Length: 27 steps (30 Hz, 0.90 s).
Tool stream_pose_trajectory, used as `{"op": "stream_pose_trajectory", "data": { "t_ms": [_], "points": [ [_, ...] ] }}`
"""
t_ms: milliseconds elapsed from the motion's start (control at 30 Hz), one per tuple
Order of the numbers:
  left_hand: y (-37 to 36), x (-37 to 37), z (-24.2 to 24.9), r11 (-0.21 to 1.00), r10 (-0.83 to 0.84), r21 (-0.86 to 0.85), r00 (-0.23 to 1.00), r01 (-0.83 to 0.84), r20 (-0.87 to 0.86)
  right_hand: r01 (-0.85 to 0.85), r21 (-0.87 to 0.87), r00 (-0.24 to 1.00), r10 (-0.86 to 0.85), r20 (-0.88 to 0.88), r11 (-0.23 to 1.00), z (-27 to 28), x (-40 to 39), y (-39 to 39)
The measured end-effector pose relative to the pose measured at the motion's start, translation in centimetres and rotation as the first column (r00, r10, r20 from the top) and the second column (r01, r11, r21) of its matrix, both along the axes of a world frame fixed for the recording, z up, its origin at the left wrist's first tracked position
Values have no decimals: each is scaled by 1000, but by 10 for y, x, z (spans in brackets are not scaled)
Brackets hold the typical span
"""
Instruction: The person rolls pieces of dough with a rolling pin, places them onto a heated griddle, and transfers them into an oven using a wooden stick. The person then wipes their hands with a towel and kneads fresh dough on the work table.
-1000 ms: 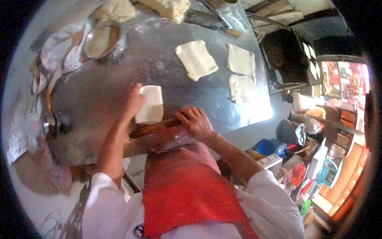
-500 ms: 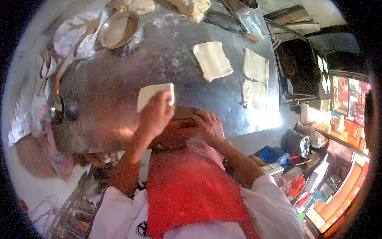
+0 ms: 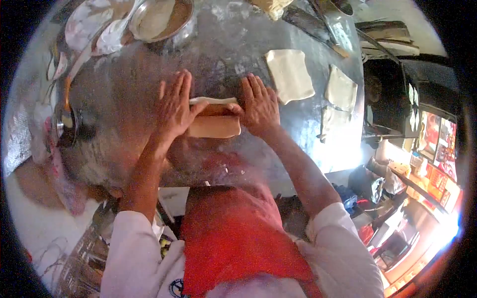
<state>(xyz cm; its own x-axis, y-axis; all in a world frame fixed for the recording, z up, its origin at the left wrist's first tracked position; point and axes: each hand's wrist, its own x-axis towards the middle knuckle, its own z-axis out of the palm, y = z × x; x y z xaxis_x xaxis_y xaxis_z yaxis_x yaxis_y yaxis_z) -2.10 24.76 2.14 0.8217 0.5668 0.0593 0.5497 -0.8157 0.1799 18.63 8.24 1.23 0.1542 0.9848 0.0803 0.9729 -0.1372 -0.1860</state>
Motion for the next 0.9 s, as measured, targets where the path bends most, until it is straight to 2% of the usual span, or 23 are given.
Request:
{"op": "stream_pose_trajectory", "data": {
  "t_ms": [33,67,100,133,200,233,300,333,400,433,500,567,667,700,733,767,800,833,867,900],
  "points": [
    [-9,-9,7,993,-55,-104,998,55,10,26,-11,997,-26,-72,1000,-1,-12,-15],
    [-30,-25,10,993,-59,-98,998,60,13,55,1,990,-55,-127,998,-1,-17,-24],
    [-59,-46,8,993,-46,-103,998,50,48,82,-64,988,-89,-129,995,3,-32,-47],
    [-74,-55,5,991,-32,-126,997,41,76,86,-58,989,-93,-119,995,10,-41,-59],
    [-69,-46,3,981,3,-192,995,16,99,114,-126,969,-138,-205,985,13,-54,-74],
    [-66,-42,2,966,31,-260,994,-3,107,114,-97,975,-130,-178,989,-6,-40,-58],
    [-11,-2,-5,994,-25,-103,998,19,-59,79,-95,997,-78,19,992,7,-1,6],
    [6,13,-5,994,-23,-111,998,16,-63,76,-103,997,-75,15,992,5,10,24],
    [21,27,2,991,40,-131,993,-26,108,161,82,983,-152,-107,984,5,18,39],
    [7,8,-1,996,-74,-53,996,76,45,150,12,982,-148,-113,989,1,6,14],
    [-53,-37,9,966,-70,-238,988,102,138,99,-43,974,-105,-201,994,-4,-34,-53],
    [-105,-76,9,968,-86,-235,996,92,35,124,-108,966,-145,-215,986,4,-72,-104],
    [-67,-39,10,988,-52,-145,998,49,-21,74,-41,966,-82,-245,996,3,-33,-50],
    [-37,-10,9,996,-29,-82,1000,29,3,70,-41,990,-74,-121,997,6,-10,-14],
    [3,20,-7,986,34,-165,995,-18,94,63,-46,998,-63,1,997,9,10,19],
    [23,33,-19,964,108,-257,979,-62,171,57,-56,998,-58,-9,997,4,20,38],
    [15,27,-21,961,114,-267,981,-69,159,121,10,991,-120,-60,993,0,27,50],
    [8,21,-17,988,16,-156,996,-3,85,192,72,977,-183,-114,979,2,27,50],
    [12,23,-8,997,-74,-18,997,74,17,161,70,985,-156,-78,984,-1,14,28],
    [-21,-2,-2,986,-85,-135,993,95,77,137,75,990,-135,-38,988,-7,-9,-10]
  ]
}}
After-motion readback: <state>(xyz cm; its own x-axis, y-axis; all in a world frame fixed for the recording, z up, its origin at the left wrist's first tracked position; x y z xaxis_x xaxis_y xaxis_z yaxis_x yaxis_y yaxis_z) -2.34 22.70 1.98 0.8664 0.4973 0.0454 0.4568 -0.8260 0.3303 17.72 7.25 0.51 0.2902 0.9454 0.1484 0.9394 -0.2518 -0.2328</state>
